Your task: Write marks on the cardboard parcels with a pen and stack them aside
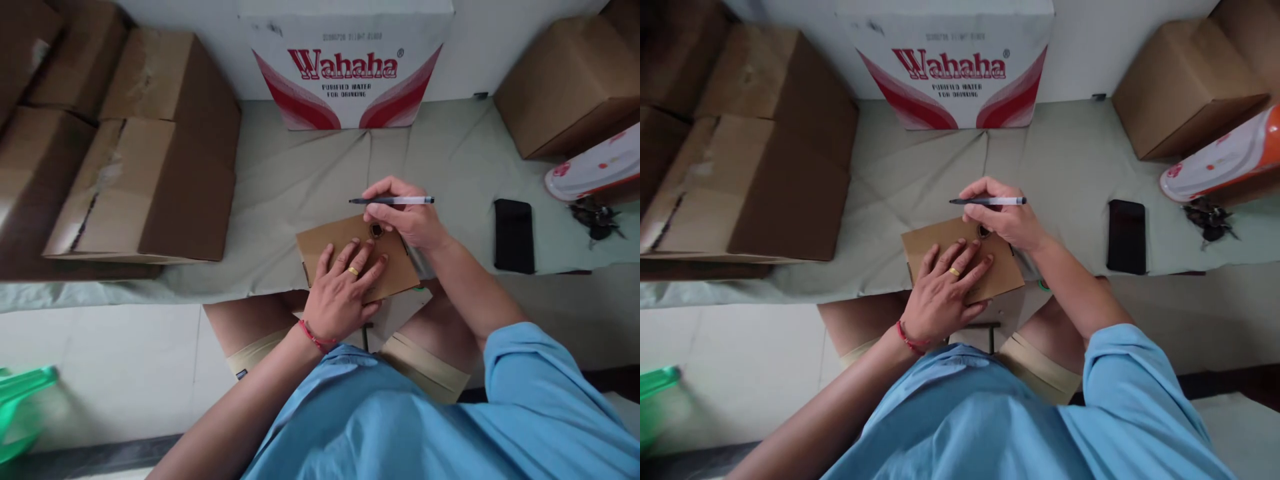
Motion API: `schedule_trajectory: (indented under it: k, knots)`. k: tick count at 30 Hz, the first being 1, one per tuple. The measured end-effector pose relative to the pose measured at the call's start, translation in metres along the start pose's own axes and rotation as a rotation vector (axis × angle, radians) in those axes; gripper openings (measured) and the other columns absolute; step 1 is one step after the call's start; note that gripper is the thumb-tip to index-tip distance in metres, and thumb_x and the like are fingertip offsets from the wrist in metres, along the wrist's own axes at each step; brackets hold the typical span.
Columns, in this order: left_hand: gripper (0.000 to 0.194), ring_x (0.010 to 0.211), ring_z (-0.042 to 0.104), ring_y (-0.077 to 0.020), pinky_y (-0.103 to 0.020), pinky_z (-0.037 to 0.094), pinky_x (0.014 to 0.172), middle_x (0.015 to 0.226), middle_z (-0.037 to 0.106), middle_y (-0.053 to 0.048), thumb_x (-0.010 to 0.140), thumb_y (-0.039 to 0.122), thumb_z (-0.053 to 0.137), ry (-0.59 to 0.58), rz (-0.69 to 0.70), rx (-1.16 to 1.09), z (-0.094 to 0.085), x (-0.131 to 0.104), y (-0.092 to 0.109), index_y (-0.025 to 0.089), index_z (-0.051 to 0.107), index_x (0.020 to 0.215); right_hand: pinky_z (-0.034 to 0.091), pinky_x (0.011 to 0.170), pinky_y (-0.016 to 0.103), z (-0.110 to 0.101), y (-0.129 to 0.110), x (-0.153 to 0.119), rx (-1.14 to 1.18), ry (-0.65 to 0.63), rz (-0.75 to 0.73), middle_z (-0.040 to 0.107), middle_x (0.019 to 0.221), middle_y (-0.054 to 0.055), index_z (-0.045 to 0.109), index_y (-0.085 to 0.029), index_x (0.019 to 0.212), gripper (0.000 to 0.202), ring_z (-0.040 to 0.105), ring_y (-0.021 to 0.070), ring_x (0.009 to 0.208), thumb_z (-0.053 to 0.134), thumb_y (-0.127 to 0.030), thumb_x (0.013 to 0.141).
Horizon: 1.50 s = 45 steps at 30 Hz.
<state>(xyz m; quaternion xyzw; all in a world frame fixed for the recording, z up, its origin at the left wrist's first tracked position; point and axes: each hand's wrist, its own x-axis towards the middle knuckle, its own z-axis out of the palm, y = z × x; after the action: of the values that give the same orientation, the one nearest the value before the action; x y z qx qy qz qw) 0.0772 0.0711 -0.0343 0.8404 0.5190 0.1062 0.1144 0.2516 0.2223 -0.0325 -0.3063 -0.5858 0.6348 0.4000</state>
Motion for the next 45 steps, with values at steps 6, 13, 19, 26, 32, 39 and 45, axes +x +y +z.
schedule_trajectory:
  k: [6, 13, 19, 26, 32, 39, 45]
  knots:
    - [0.084, 0.160, 0.046, -0.0428, -0.066, 0.027, 0.134, 0.175, 0.048, -0.013, 0.089, 0.053, 0.087, -0.014, -0.017, 0.014, -0.002, 0.000, -0.001, 0.029, 0.056, 0.164, 0.040, 0.056, 0.024, 0.003, 0.008, -0.017, -0.106, 0.074, -0.085, 0.059, 0.061, -0.006, 0.072, -0.021, 0.094, 0.016, 0.051, 0.0093, 0.055, 0.065, -0.034, 0.098]
    - [0.091, 0.159, 0.047, -0.0420, -0.065, 0.027, 0.134, 0.174, 0.049, -0.012, 0.086, 0.055, 0.090, 0.001, -0.052, 0.023, -0.003, 0.005, 0.002, 0.032, 0.054, 0.166, 0.037, 0.058, 0.028, -0.002, 0.007, -0.030, -0.449, 0.220, -0.277, 0.054, 0.059, -0.005, 0.064, -0.021, 0.077, 0.023, 0.045, 0.0093, 0.053, 0.054, -0.023, 0.097]
    - [0.090, 0.160, 0.046, -0.0418, -0.064, 0.027, 0.135, 0.176, 0.047, -0.011, 0.087, 0.056, 0.089, -0.005, -0.078, 0.023, -0.002, 0.008, 0.002, 0.033, 0.053, 0.166, 0.039, 0.057, 0.028, -0.006, 0.014, -0.027, -0.431, 0.194, -0.239, 0.055, 0.061, -0.004, 0.067, -0.022, 0.084, 0.022, 0.050, 0.0110, 0.053, 0.054, -0.028, 0.101]
    - [0.091, 0.160, 0.046, -0.0424, -0.065, 0.026, 0.135, 0.175, 0.048, -0.012, 0.087, 0.054, 0.090, 0.002, -0.068, 0.016, -0.001, 0.008, 0.002, 0.032, 0.052, 0.167, 0.038, 0.059, 0.028, -0.005, 0.012, -0.026, -0.506, 0.182, -0.228, 0.053, 0.058, -0.006, 0.066, -0.022, 0.084, 0.020, 0.046, 0.0103, 0.051, 0.056, -0.026, 0.101]
    - [0.089, 0.158, 0.047, -0.0419, -0.065, 0.027, 0.134, 0.174, 0.050, -0.013, 0.087, 0.055, 0.090, 0.020, -0.064, 0.011, -0.001, 0.007, 0.002, 0.031, 0.054, 0.165, 0.037, 0.058, 0.028, -0.006, 0.010, -0.023, -0.562, 0.122, -0.255, 0.058, 0.062, -0.005, 0.066, -0.021, 0.083, 0.022, 0.049, 0.0096, 0.052, 0.054, -0.025, 0.101]
    - [0.088, 0.159, 0.047, -0.0416, -0.064, 0.025, 0.135, 0.174, 0.050, -0.013, 0.089, 0.056, 0.088, 0.013, -0.069, 0.012, -0.001, 0.008, 0.002, 0.031, 0.054, 0.166, 0.039, 0.059, 0.027, -0.006, 0.009, -0.022, -0.614, 0.110, -0.238, 0.061, 0.063, -0.004, 0.067, -0.021, 0.086, 0.024, 0.052, 0.0097, 0.053, 0.054, -0.028, 0.104]
    - [0.085, 0.159, 0.046, -0.0408, -0.064, 0.025, 0.135, 0.175, 0.049, -0.012, 0.092, 0.055, 0.085, 0.002, -0.074, 0.008, -0.002, 0.008, 0.004, 0.031, 0.053, 0.167, 0.045, 0.067, 0.029, -0.006, 0.012, -0.021, -0.636, 0.165, -0.208, 0.069, 0.074, 0.000, 0.067, -0.022, 0.083, 0.029, 0.060, 0.0128, 0.062, 0.053, -0.033, 0.106]
